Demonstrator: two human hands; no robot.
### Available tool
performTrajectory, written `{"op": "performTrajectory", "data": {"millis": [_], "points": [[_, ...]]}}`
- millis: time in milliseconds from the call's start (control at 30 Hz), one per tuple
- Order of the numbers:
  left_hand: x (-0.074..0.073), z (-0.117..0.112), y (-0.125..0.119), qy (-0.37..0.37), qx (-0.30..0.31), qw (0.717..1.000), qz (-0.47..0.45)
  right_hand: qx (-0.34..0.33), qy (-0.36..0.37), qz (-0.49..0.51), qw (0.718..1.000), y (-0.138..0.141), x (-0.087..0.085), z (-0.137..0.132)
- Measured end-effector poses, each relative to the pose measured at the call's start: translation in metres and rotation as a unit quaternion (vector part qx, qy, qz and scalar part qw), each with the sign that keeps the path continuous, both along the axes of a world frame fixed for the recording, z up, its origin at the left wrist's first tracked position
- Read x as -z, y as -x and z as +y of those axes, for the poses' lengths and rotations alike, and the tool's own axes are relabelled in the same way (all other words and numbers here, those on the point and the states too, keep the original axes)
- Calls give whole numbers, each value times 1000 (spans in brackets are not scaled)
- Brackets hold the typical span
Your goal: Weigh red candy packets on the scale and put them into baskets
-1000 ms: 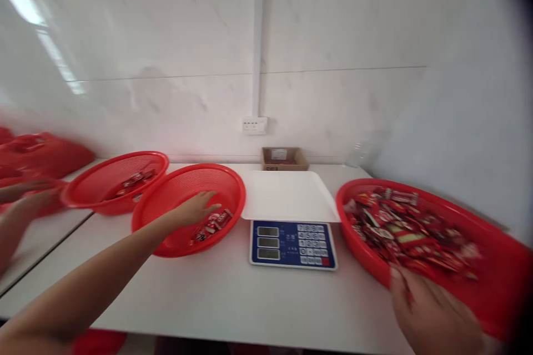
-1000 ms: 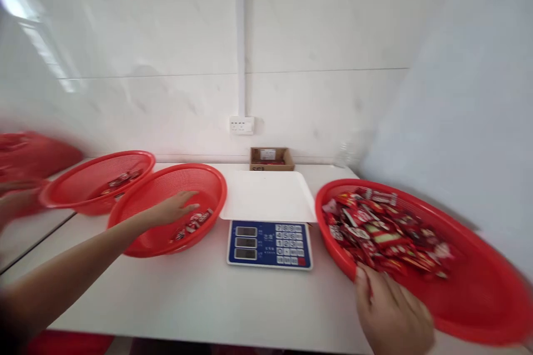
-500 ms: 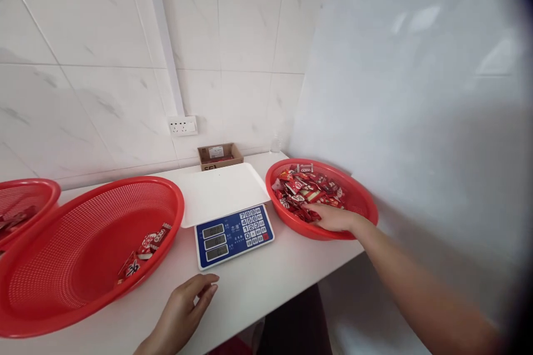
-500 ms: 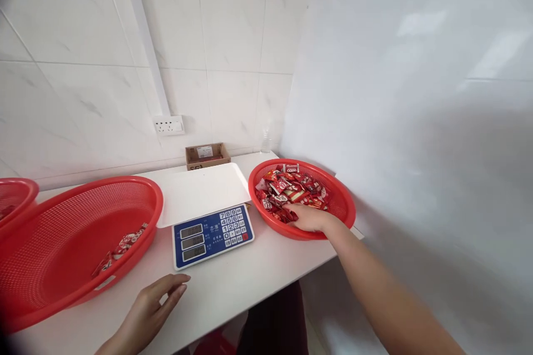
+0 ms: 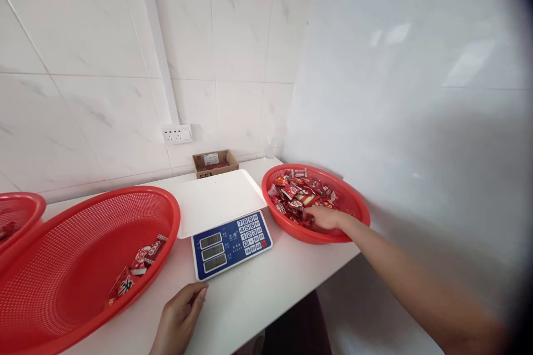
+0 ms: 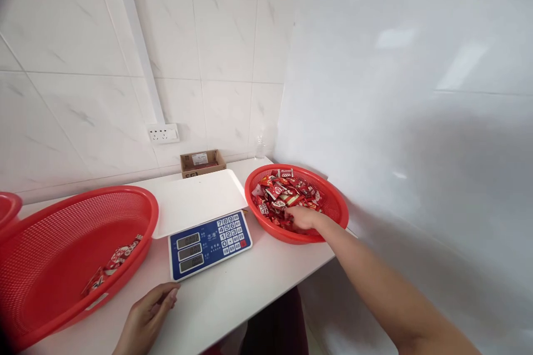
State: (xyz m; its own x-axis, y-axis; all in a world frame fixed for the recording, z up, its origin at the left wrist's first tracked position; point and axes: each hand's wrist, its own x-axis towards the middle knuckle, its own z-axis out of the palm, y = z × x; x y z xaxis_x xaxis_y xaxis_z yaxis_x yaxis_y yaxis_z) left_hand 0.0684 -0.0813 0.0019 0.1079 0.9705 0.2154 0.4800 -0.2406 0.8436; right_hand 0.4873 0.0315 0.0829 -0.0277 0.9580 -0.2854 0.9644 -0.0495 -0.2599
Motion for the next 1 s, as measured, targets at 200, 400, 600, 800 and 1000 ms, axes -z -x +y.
{"op": "performTrajectory", "data": {"millis": [200,400,600,800,1000], "points": [[-2,-4,-5,-18,-35,998,-39,10,-6,56,998,-17,-23,4],[0,-4,-7,-14,-44,997,-56,41,-7,61,997,-23,-32,2],[5,0,1,3,-8,1000,-28,53,-31,29,998,-19,-30,10],[4,1,1,-1,-9,1000,-26,-18,-30,49,998,-1,-25,16],[5,4,3,0,9,1000,-18,-49,18,19,998,23,-22,15]]}}
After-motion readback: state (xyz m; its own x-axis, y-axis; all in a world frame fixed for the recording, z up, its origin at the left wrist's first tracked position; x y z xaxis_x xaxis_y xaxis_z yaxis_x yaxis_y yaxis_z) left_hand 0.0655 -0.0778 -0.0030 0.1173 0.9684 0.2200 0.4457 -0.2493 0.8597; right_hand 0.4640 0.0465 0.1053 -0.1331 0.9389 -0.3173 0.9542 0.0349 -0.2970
